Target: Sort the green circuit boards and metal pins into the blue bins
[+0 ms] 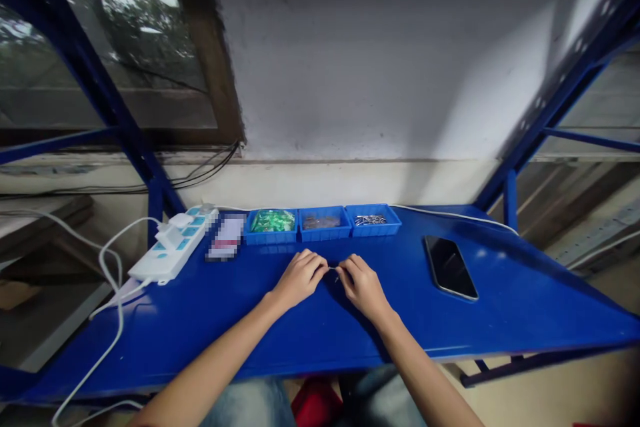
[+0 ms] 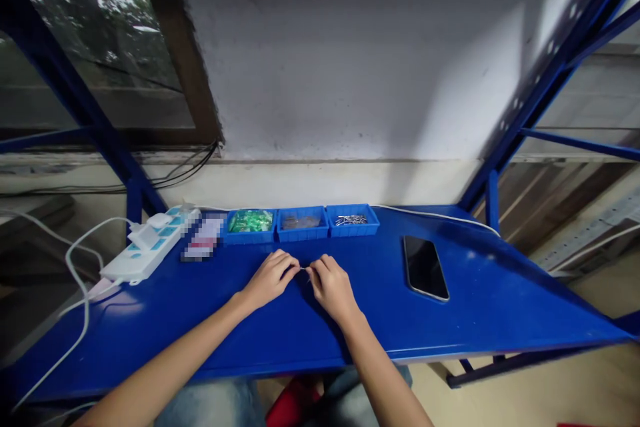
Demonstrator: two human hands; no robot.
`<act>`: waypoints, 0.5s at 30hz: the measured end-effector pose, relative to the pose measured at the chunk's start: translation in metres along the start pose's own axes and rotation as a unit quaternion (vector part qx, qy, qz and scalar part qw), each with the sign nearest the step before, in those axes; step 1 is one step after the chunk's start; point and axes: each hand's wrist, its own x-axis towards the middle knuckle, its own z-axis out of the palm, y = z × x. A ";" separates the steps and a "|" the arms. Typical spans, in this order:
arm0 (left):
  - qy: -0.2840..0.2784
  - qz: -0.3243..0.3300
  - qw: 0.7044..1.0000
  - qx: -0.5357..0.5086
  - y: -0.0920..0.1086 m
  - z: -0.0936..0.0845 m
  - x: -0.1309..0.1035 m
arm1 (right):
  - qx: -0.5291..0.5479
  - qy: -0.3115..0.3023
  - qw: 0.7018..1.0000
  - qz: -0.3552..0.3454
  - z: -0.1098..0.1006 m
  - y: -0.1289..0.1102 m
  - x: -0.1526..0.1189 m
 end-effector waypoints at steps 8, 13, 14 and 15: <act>0.005 -0.097 0.995 0.016 0.015 0.003 -0.003 | 0.071 0.035 0.996 0.037 -0.008 0.004 0.001; -0.014 -0.157 0.986 0.058 0.036 0.015 -0.007 | 0.029 0.156 0.981 0.107 -0.034 0.042 0.032; -0.016 -0.157 0.986 0.061 0.039 0.016 -0.007 | 0.015 0.163 0.979 0.122 -0.039 0.052 0.039; -0.016 -0.155 0.986 0.064 0.040 0.017 -0.007 | -0.005 0.165 0.977 0.136 -0.042 0.060 0.044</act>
